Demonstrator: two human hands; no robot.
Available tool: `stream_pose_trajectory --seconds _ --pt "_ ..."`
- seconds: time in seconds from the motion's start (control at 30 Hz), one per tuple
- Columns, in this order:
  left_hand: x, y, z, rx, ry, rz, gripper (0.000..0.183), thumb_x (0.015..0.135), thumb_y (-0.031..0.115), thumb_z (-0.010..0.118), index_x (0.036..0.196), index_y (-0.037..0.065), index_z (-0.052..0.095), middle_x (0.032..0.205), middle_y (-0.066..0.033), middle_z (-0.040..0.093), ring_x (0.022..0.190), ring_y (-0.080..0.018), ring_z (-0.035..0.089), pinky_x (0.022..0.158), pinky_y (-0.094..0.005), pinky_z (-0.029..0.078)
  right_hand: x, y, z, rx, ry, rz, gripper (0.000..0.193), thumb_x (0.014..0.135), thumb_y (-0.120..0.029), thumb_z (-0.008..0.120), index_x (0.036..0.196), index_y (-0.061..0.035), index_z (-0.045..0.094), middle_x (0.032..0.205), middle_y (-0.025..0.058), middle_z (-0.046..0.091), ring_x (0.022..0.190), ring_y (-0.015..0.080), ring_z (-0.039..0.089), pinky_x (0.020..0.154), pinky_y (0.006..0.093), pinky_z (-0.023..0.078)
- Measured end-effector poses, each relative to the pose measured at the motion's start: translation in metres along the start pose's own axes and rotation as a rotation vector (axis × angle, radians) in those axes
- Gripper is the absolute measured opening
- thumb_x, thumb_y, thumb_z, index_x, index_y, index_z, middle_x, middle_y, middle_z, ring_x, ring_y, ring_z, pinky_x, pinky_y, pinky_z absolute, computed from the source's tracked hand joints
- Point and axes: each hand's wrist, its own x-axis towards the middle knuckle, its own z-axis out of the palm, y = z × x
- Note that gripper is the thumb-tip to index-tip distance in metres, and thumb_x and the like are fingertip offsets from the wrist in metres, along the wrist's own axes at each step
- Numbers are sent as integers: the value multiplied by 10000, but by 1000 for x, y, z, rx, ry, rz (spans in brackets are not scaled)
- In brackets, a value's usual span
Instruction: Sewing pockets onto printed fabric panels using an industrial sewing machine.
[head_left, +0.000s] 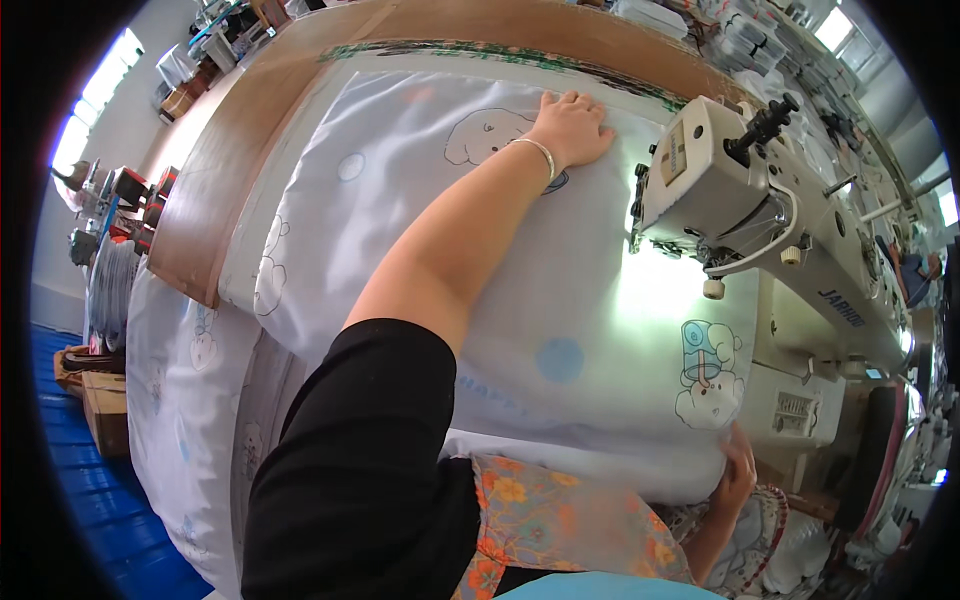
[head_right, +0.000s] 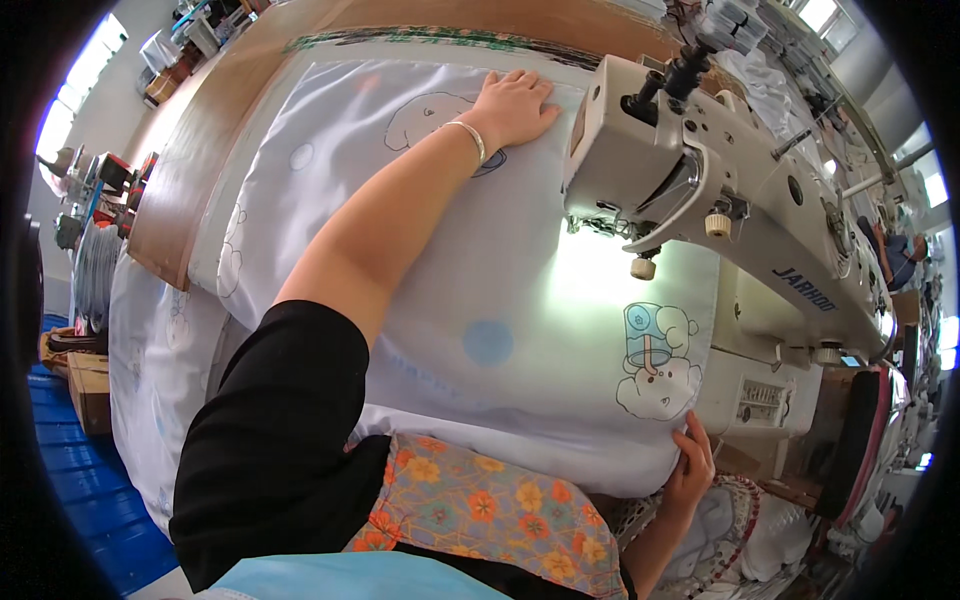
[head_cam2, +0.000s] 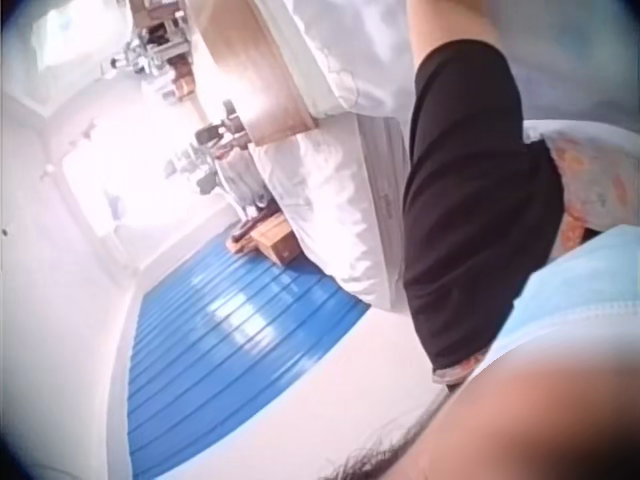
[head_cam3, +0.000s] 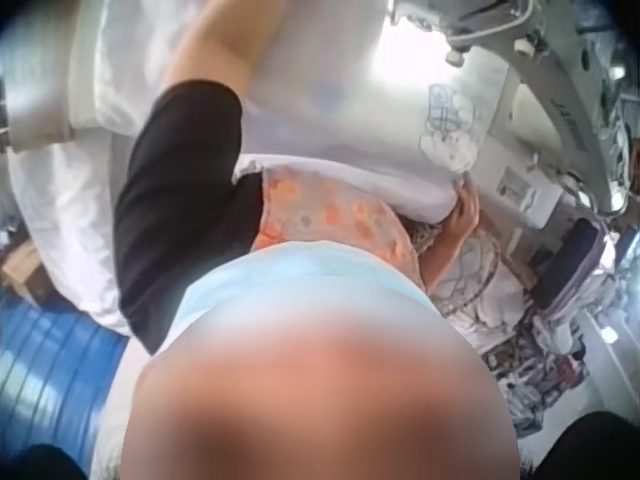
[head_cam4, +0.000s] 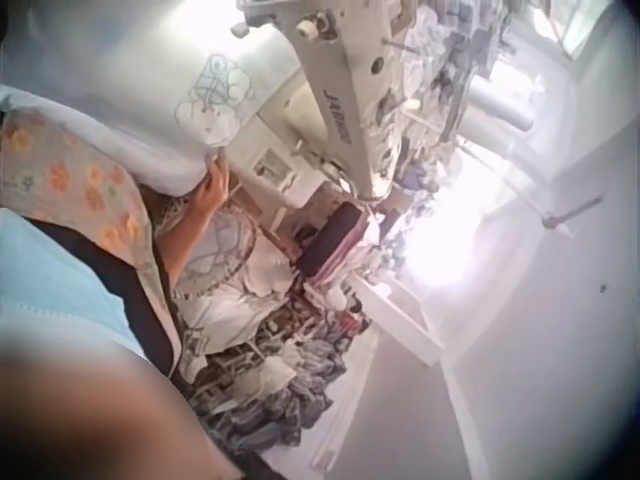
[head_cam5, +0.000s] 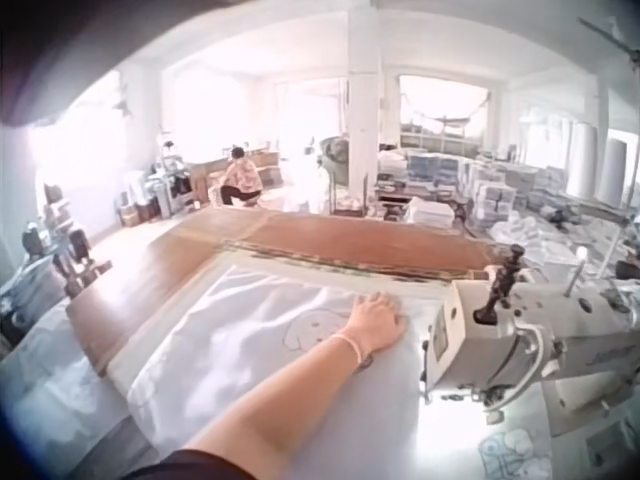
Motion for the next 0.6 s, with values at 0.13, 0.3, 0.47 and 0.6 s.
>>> stream_pose_trajectory --seconds 0.13,0.3,0.47,0.6 --pt "-8 1 -4 10 21 6 563 949 471 410 1369 102 478 1424 -82 450 1351 -241 372 1088 -524 272 -1 -5 -3 55 -24 80 205 830 77 450 930 22 621 1226 235 611 1141 355 593 950 382 449" --pt "-11 3 -17 -10 -95 5 582 944 481 414 1385 104 465 1458 -90 417 1380 -239 338 1103 -525 256 -3 -5 -5 58 -24 76 187 838 76 450 918 29 612 1209 241 616 1113 341 606 936 375 456" --pt "-15 3 -14 -43 -90 11 604 943 495 397 1398 102 452 1475 -98 394 1400 -245 304 1118 -540 213 -4 -1 -7 22 -13 13 212 885 72 435 924 17 636 1217 198 630 1104 307 625 854 335 489" --pt "-14 0 -8 -53 -30 33 601 950 495 376 1409 112 438 1487 -104 377 1407 -246 288 1124 -552 188 -4 -2 -7 8 -19 30 195 888 66 446 920 16 632 1215 199 630 1095 312 629 856 337 488"
